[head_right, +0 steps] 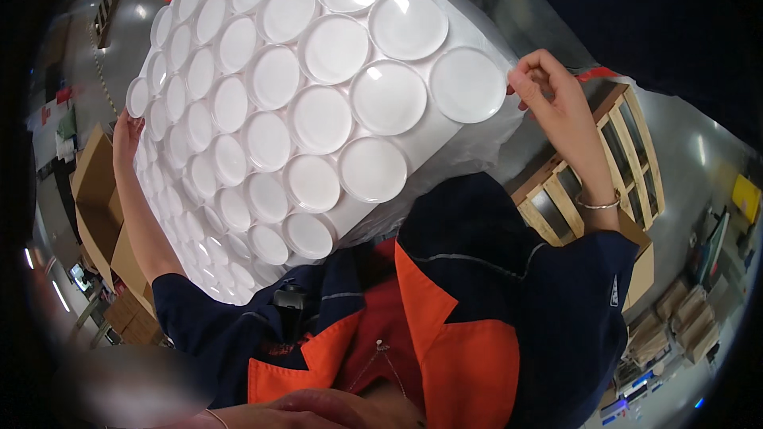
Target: Inspecting and sorting circular white plastic components on a table in a manufacturing facility.
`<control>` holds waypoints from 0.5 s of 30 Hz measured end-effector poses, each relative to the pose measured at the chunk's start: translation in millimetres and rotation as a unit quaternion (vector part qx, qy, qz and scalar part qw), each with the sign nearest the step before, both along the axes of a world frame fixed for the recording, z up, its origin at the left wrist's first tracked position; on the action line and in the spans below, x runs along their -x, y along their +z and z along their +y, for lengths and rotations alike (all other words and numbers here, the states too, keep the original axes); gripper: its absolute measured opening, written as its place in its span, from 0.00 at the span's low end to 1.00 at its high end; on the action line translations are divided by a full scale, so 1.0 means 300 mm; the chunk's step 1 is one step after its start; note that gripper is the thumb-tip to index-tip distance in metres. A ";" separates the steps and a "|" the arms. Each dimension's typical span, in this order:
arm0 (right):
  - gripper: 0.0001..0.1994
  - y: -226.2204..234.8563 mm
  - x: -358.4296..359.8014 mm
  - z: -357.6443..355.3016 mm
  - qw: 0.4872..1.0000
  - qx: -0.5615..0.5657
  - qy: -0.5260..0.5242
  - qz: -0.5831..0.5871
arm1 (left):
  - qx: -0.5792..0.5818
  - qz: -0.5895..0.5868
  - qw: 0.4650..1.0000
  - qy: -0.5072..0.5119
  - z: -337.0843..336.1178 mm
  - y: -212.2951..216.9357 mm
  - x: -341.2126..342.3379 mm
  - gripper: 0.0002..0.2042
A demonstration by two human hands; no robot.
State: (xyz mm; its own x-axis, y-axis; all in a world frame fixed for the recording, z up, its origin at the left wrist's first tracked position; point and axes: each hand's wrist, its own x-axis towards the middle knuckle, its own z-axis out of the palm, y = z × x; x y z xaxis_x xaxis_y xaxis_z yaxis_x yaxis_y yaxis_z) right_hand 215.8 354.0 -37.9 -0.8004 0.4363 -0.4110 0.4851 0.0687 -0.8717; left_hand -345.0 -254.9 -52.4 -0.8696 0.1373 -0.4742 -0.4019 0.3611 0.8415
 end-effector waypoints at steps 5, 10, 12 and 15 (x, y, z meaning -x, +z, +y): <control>0.17 -0.017 0.038 -0.009 0.999 -0.034 0.033 0.018 | 0.025 0.009 0.997 -0.077 -0.022 0.011 0.005 0.16; 0.14 -0.069 0.062 0.009 1.000 0.022 -0.006 -0.001 | 0.041 0.019 0.997 -0.068 0.005 0.010 -0.011 0.17; 0.11 -0.092 0.074 0.010 1.000 -0.009 0.005 0.013 | 0.042 0.019 0.998 -0.052 0.015 0.008 -0.022 0.16; 0.12 -0.124 0.101 0.006 0.989 -0.137 0.017 0.046 | 0.061 0.037 0.995 -0.070 0.028 0.009 -0.034 0.16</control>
